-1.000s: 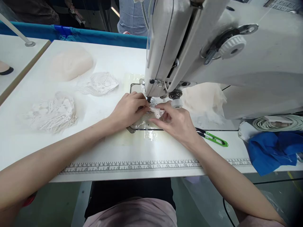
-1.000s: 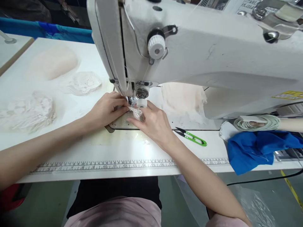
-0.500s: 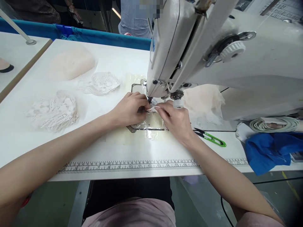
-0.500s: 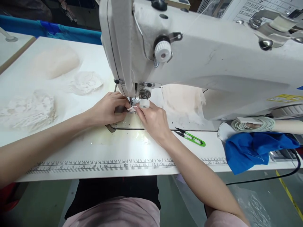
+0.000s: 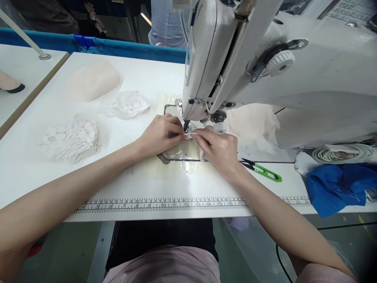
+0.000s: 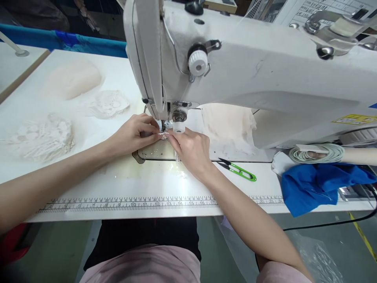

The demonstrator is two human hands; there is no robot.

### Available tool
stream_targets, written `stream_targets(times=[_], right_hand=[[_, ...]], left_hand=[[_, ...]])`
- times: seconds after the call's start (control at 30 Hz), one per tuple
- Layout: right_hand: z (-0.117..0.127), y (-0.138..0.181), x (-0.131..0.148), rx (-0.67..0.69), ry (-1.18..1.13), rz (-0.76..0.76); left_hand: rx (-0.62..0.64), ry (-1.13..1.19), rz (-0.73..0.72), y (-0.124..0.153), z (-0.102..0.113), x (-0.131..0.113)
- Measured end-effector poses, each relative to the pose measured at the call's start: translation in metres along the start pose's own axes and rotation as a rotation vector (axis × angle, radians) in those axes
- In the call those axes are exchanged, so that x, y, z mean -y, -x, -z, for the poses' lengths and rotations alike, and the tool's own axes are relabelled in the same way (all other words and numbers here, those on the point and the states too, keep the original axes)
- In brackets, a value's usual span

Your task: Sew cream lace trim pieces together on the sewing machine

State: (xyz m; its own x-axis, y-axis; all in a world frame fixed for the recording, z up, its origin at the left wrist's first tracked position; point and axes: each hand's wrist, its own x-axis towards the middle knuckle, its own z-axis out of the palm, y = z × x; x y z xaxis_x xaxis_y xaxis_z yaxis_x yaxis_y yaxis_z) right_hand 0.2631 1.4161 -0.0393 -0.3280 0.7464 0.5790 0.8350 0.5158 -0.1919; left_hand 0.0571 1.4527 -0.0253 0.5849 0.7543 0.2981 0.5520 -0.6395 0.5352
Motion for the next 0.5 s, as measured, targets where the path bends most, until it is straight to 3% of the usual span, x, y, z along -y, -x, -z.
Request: stream_targets(times=[0.27, 0.33, 0.5], right_hand=[[0.015, 0.006, 0.009, 0.076, 0.103, 0.275], [0.015, 0.007, 0.009, 0.082, 0.121, 0.303], [0.015, 0.007, 0.007, 0.133, 0.098, 0.326]], left_hand=[[-0.171, -0.609, -0.446, 0.025, -0.007, -0.012], [-0.157, -0.721, -0.467, 0.031, -0.007, -0.022], [-0.032, -0.830, -0.360, 0.042, -0.006, -0.041]])
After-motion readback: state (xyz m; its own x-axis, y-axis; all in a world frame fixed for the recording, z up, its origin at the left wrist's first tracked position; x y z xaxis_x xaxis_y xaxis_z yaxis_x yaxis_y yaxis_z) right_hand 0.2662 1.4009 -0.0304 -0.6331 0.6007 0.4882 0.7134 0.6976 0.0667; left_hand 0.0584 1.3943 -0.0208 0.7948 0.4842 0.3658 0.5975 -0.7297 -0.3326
